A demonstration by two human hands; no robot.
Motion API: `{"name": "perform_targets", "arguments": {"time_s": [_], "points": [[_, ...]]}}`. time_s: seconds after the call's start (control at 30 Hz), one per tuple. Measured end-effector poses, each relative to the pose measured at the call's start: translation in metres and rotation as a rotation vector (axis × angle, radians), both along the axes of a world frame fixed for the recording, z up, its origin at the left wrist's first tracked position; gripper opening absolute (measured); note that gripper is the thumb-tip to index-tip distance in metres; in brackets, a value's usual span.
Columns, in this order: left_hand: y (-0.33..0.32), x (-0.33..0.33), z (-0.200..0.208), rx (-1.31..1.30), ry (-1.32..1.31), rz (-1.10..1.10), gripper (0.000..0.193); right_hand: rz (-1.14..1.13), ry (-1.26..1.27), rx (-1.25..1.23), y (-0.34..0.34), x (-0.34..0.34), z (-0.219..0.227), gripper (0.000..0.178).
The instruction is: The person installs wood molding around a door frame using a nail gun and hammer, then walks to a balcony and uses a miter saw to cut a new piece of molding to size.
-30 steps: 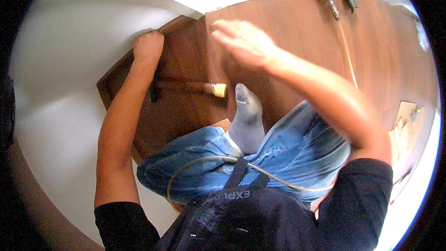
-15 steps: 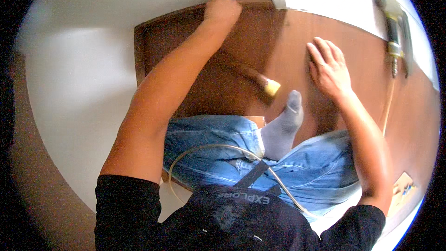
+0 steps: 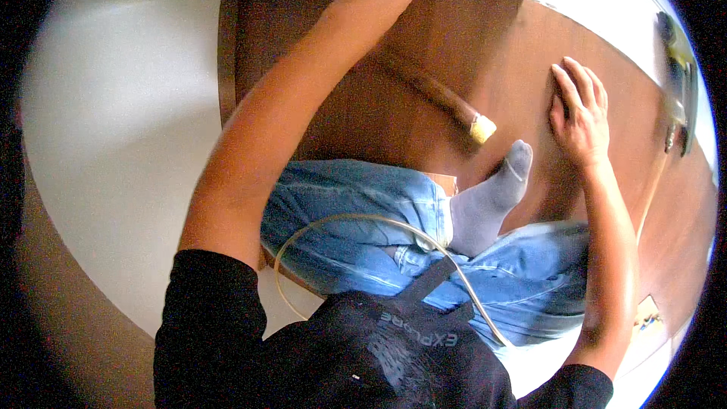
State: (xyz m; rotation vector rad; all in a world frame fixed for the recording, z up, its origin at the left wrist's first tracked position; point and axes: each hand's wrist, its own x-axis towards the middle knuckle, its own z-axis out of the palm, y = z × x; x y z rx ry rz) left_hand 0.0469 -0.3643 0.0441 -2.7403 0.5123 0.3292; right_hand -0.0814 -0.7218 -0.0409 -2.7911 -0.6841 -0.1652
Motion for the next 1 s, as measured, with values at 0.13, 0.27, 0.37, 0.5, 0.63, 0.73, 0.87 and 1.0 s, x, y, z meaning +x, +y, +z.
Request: {"name": "perform_targets", "arguments": {"time_s": [0.13,0.27,0.37,0.5,0.63,0.73,0.87,1.0], "points": [[0.025,-0.016,-0.027,-0.423,-0.434,-0.159,0.038,0.038,0.004,-0.001,0.003,0.004,0.003,0.052],[0.023,-0.001,-0.038,-0.545,-0.382,0.001,0.035,0.053,0.006,-0.006,0.007,0.011,0.0,0.05],[0.034,0.0,-0.041,-0.423,-0.185,0.039,0.042,0.067,-0.023,-0.046,-0.006,0.005,-0.006,0.048],[0.06,-0.009,-0.057,-0.751,-0.4,0.035,0.018,0.091,-0.034,-0.043,-0.001,0.006,-0.001,0.048],[0.062,0.002,-0.065,-0.732,-0.193,-0.054,0.016,-0.127,0.109,0.264,-0.005,0.003,-0.001,0.047],[0.067,-0.002,-0.074,-0.817,-0.234,-0.042,0.013,-0.065,-0.095,0.144,0.095,0.035,0.048,0.058],[0.077,-0.007,-0.068,-0.858,-0.314,0.026,0.014,-0.018,0.195,-0.076,0.217,0.073,0.084,0.048],[0.141,0.013,-0.046,-1.369,-0.253,0.279,0.017,0.112,0.326,-0.223,0.215,0.123,0.067,0.037]]}}
